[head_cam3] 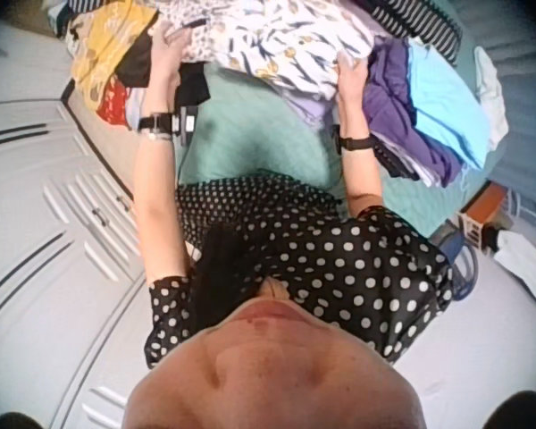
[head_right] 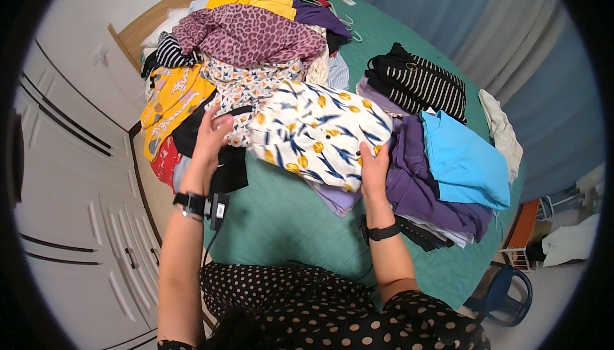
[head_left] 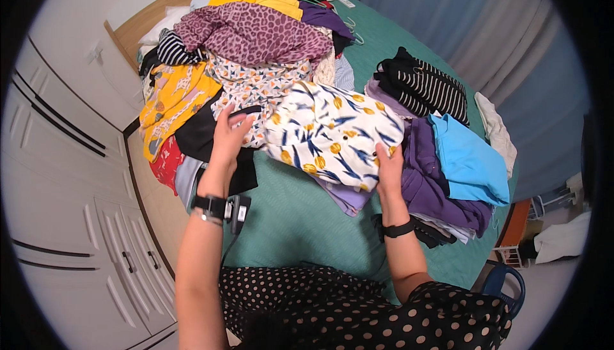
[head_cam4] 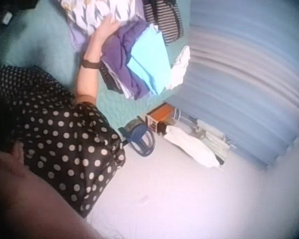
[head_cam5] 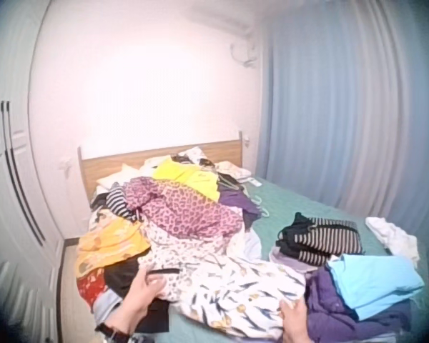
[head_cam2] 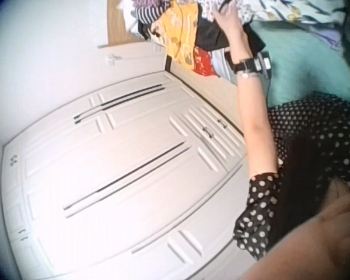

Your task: Folding various items of clothing on a bed.

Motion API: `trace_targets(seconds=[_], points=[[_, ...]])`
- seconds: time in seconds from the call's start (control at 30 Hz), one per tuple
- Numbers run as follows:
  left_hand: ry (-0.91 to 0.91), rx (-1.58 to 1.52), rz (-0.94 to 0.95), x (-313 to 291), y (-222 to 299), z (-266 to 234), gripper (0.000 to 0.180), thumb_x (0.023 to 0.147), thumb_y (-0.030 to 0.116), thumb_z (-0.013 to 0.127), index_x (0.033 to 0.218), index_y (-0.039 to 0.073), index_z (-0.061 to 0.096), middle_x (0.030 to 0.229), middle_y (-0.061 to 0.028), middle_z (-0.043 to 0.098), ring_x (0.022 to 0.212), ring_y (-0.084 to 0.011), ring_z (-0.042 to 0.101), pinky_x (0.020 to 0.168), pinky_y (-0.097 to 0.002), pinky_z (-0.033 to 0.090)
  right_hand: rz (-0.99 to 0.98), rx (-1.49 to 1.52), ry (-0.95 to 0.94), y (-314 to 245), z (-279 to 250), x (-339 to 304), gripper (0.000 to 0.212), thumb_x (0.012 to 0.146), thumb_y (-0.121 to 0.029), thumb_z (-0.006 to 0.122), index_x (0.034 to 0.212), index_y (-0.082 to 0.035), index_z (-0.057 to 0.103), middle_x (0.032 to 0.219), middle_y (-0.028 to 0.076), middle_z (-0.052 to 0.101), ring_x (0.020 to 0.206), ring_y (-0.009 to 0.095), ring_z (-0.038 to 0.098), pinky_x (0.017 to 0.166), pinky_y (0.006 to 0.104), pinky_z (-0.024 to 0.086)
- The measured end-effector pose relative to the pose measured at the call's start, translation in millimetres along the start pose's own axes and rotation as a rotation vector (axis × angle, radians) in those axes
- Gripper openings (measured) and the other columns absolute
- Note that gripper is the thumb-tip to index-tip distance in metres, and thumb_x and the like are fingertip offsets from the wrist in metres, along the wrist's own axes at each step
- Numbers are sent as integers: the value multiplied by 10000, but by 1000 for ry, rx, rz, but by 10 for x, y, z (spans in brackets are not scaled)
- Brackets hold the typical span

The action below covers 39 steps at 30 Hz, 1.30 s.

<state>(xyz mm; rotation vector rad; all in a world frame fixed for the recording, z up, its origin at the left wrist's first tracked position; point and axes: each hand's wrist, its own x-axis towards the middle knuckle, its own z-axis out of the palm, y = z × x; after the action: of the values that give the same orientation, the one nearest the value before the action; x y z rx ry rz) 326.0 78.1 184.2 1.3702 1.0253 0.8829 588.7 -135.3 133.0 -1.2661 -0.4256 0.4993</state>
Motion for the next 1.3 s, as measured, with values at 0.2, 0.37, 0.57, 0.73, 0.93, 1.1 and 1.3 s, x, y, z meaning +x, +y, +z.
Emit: trace_targets(seconds=[0.2,0.37,0.57,0.73,0.93,1.1,1.3], points=[[84,28,-268,-780,-1258,-397,553,842,154,656,1327,107,394,1098,-57,591,882,-127,581,639,-252,452,-186,-1004,-96,430,-278,-363,967,716,-157,690,1446,35,85,1481,275,144,1372,408,186,1095,399,226],[146,525,-69,-1650,-2247,-1027,661,758,103,703,1339,85,388,1287,-172,496,1171,-297,494,962,-394,420,-385,-1237,-225,81,302,-292,858,735,-132,676,1450,-50,208,1511,245,80,1395,420,104,1066,579,196],[-69,971,-243,-2121,-1897,-804,951,741,341,728,1481,204,145,1554,-108,-30,1417,-372,9,955,-752,192,-267,-1540,-327,467,274,183,744,791,-288,685,1421,-132,321,1518,178,157,1405,355,124,1059,628,160],[-104,1028,-314,-2326,-1981,-986,1016,763,527,666,1493,245,17,1544,-89,-148,1407,-383,-101,945,-772,124,-104,-1402,-368,369,438,36,709,770,-280,700,1383,-100,392,1508,206,168,1399,370,147,1061,620,171],[-214,1041,-397,-2237,-1954,-977,1174,674,659,673,1490,208,-41,1526,-109,-208,1393,-377,-178,951,-768,81,-340,-963,-691,574,1187,23,578,747,-220,725,1275,-108,517,1440,278,285,1352,387,275,1085,404,283],[-222,1033,-422,-2145,-1841,-1067,1209,616,726,657,1492,235,-16,1527,-110,-205,1379,-374,-226,943,-781,50,-323,-855,-858,769,2281,148,415,738,-240,707,1118,-94,627,1181,214,579,1119,346,542,951,389,427],[-272,992,-458,-2073,-1944,-1119,1228,592,790,608,1491,242,-24,1515,-124,-236,1355,-412,-258,919,-793,11,-597,-991,-630,1299,2966,369,606,684,-123,722,1246,-107,494,1266,145,482,1165,347,459,973,406,410]])
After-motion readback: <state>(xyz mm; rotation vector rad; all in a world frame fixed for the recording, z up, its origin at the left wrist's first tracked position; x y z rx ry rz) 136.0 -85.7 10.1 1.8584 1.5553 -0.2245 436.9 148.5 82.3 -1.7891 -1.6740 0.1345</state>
